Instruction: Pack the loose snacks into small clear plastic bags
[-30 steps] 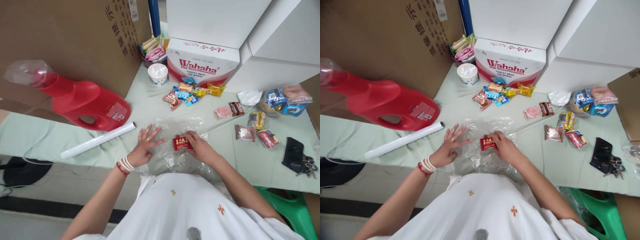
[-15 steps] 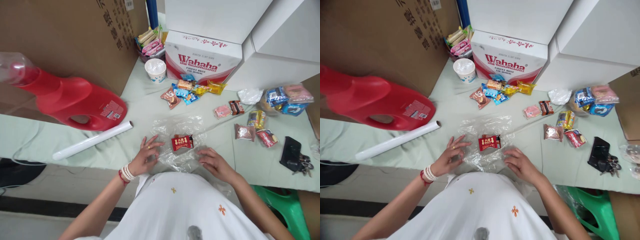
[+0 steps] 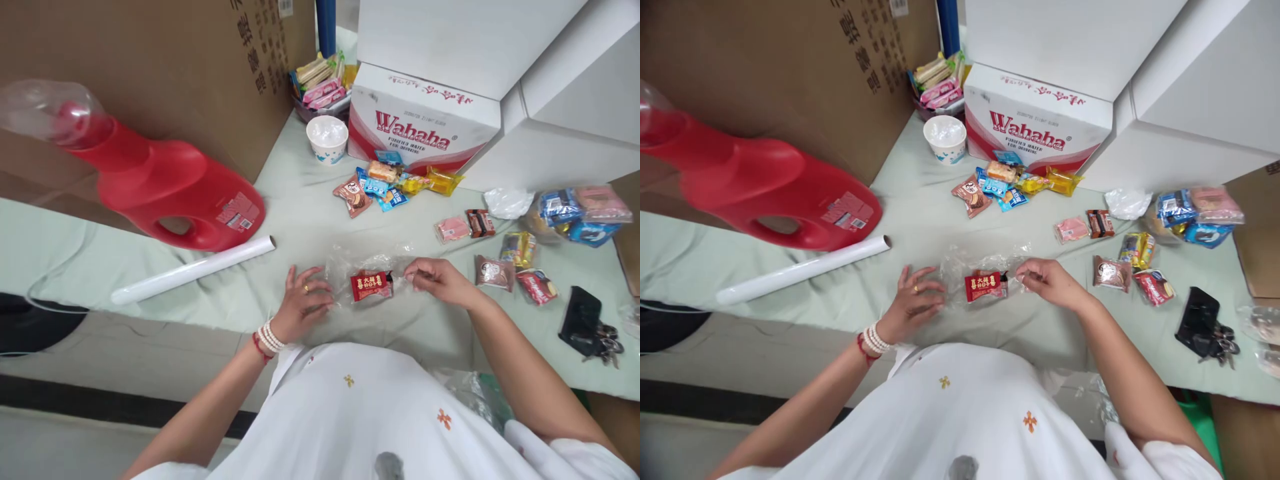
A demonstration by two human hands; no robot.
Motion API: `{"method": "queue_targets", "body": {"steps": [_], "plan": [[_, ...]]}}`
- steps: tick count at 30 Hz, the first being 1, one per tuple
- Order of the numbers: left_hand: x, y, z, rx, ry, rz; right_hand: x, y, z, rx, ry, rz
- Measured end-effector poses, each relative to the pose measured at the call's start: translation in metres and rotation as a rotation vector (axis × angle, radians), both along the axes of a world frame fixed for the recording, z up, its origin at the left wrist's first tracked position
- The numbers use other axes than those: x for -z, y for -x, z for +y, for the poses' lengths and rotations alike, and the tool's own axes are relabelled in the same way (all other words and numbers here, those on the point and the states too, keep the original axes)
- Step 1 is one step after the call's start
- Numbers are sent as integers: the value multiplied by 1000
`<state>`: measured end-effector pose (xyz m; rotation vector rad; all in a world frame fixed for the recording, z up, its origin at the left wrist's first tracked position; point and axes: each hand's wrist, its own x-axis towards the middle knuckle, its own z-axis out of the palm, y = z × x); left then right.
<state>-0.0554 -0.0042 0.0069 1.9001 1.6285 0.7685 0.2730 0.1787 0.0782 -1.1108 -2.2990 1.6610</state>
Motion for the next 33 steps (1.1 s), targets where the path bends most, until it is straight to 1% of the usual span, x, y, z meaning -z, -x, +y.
{"method": "queue_targets", "body": {"steps": [3, 5, 7, 8, 10, 12, 14, 15, 16, 17, 19, 22, 26, 28, 30, 33], "plan": [[4, 3, 7, -256, 31, -69, 11, 6, 10, 93, 163, -45], [7, 4, 13, -431, 33, -39, 18, 9, 16, 155, 209, -101], [9, 3, 19, -535, 30, 43, 24, 9, 20, 180, 169, -204], [10, 2, 21, -557, 30, 85, 25, 9, 22, 157, 105, -268], [9, 0, 25, -578, 14, 149, 24, 7, 26, 74, -103, -395], [8, -4, 29, -602, -31, 191, 20, 8, 30, 30, -359, -469], [6, -8, 34, -618, -78, 217, 16, 16, 36, 32, -572, -449], [5, -9, 38, -617, -91, 224, 15, 23, 39, 22, -643, -406], [5, -11, 43, -614, -94, 224, 16, 33, 42, -11, -683, -353], [5, -11, 48, -613, -85, 219, 18, 44, 45, -62, -690, -304], [5, -12, 60, -626, -45, 193, 25, 67, 51, -172, -631, -256], [6, -12, 73, -635, -17, 117, 36, 95, 56, -264, -534, -277], [2, -16, 81, -535, -55, -34, 38, 109, 56, -224, -482, -250], [0, -20, 85, -490, -10, -75, 35, 109, 55, -199, -455, -236], [0, -24, 91, -449, 68, -49, 29, 106, 54, -187, -448, -226], [1, -28, 101, -412, 191, 70, 19, 101, 43, -172, -470, -171]]}}
